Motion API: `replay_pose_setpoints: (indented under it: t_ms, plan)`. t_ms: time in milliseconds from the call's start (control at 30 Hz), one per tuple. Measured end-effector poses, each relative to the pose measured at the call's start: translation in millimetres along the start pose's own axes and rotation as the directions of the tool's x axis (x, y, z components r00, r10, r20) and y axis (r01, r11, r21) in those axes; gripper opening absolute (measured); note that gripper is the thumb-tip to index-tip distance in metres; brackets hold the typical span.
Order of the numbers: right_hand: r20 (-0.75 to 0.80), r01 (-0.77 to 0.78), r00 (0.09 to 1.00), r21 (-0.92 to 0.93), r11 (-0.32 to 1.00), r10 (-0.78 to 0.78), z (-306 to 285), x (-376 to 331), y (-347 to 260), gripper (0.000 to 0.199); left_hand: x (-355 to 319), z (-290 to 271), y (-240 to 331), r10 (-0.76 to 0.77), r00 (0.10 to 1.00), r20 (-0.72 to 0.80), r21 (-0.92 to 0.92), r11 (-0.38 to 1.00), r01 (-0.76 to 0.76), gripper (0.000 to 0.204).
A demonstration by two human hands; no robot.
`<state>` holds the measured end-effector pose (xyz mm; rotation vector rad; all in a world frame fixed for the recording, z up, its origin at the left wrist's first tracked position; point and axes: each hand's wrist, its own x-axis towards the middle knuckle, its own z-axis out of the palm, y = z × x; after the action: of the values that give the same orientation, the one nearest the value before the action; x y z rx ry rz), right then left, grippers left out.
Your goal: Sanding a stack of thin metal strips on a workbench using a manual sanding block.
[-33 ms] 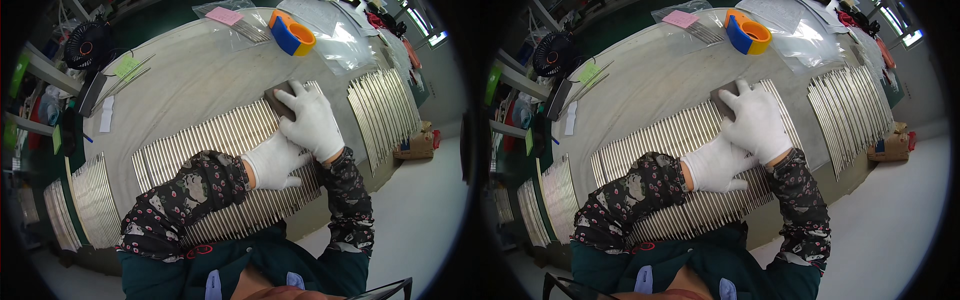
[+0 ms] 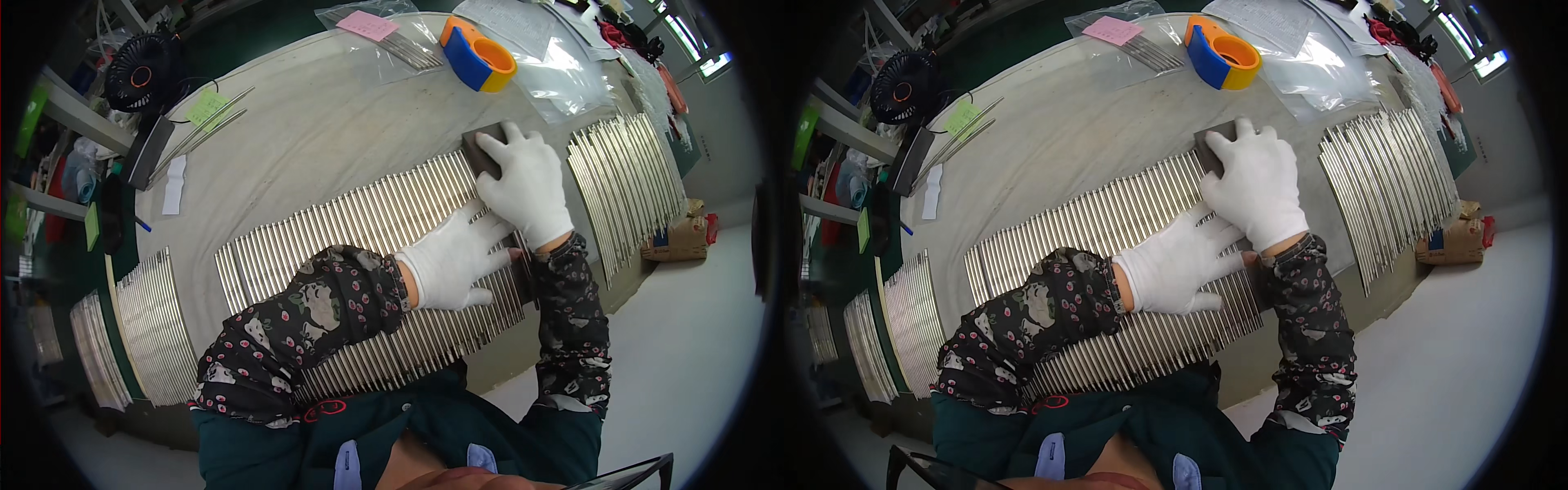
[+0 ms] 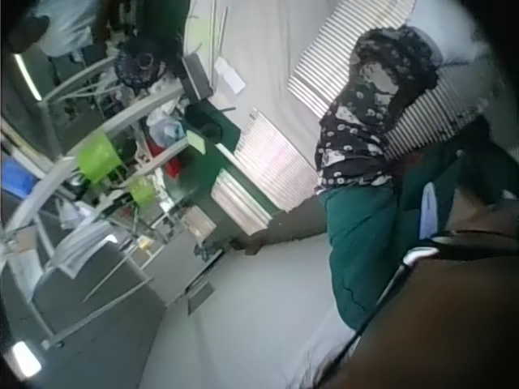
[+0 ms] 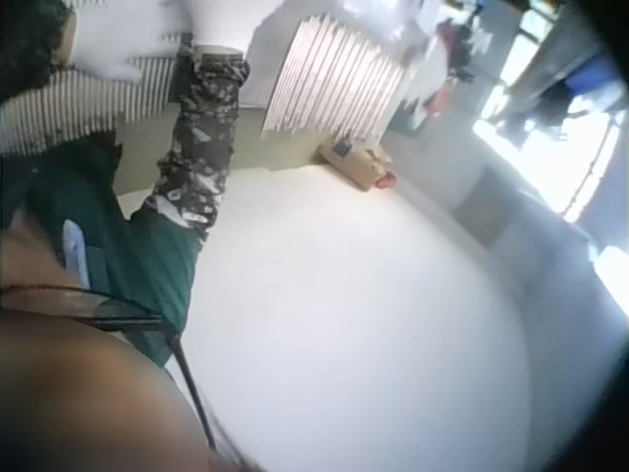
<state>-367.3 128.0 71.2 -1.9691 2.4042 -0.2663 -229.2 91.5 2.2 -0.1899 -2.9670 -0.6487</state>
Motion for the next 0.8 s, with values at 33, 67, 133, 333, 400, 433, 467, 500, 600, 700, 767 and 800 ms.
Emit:
replay_pose_setpoints:
  t_ms: [33,67,133,333,400,433,467,500,600,700,767,800]
  plan:
    - [0.038,-0.266,0.961,-0.13,0.955,0.272,-6.9,6.0,11.7,0.052,2.4,1.4,-1.1,0.132,0.977,-0.166,0.179,0.979,-0.102,0.062]
    - [-0.103,-0.184,0.979,-0.093,0.979,0.175,1.5,1.1,18.8,0.051,2.4,1.5,-0.9,0.135,0.978,-0.159,0.178,0.978,-0.106,0.063]
    - [-0.179,0.052,0.982,-0.033,0.998,-0.057,16.4,-7.7,-2.6,0.048,-0.2,-4.1,-0.6,0.044,0.999,-0.025,0.025,0.999,-0.043,0.062]
    - [-0.248,-0.123,0.964,-0.097,0.988,0.096,-1.1,-19.1,42.8,0.047,6.3,1.9,1.5,0.088,0.995,-0.055,0.084,0.993,-0.083,0.067]
    - [-0.324,-0.07,0.944,0.0,0.998,0.066,-13.6,-32.8,50.4,0.048,6.1,-1.2,2.0,0.093,0.995,-0.037,0.103,0.991,-0.089,0.069]
    - [-0.399,-0.006,0.916,0.09,0.996,0.042,-19.9,-39.5,54.6,0.05,6.9,-3.1,0.9,0.099,0.994,-0.043,0.108,0.99,-0.094,0.069]
    - [-0.381,-0.055,0.92,0.104,0.993,0.091,-25.0,-49.3,58.4,0.053,7.7,-5.0,0.2,0.101,0.994,-0.041,0.103,0.99,-0.096,0.069]
    - [-0.385,-0.063,0.918,0.092,0.994,0.094,-28.6,-59.8,66.6,0.053,12.3,-6.5,2.5,0.108,0.993,-0.04,0.093,0.99,-0.104,0.069]
    - [-0.393,-0.162,0.874,0.318,0.934,0.286,-30.4,-82.3,91.8,0.054,48.9,-7.6,4.1,0.177,0.975,-0.137,0.112,0.98,-0.162,0.069]
    - [-0.382,-0.17,0.855,0.433,0.885,0.351,-30.4,-96.5,101.2,0.054,94.2,-3.7,6.3,0.2,0.962,-0.187,0.142,0.974,-0.175,0.067]
    - [-0.363,-0.175,0.869,0.41,0.895,0.336,-29.7,-100.6,100.2,0.054,109.1,9.6,0.0,0.15,0.981,-0.121,0.185,0.975,-0.126,0.065]
    - [-0.354,-0.186,0.876,0.38,0.906,0.328,-26.7,-103.3,103.9,0.055,109.4,13.8,-2.1,0.087,0.995,-0.042,0.208,0.975,-0.077,0.064]
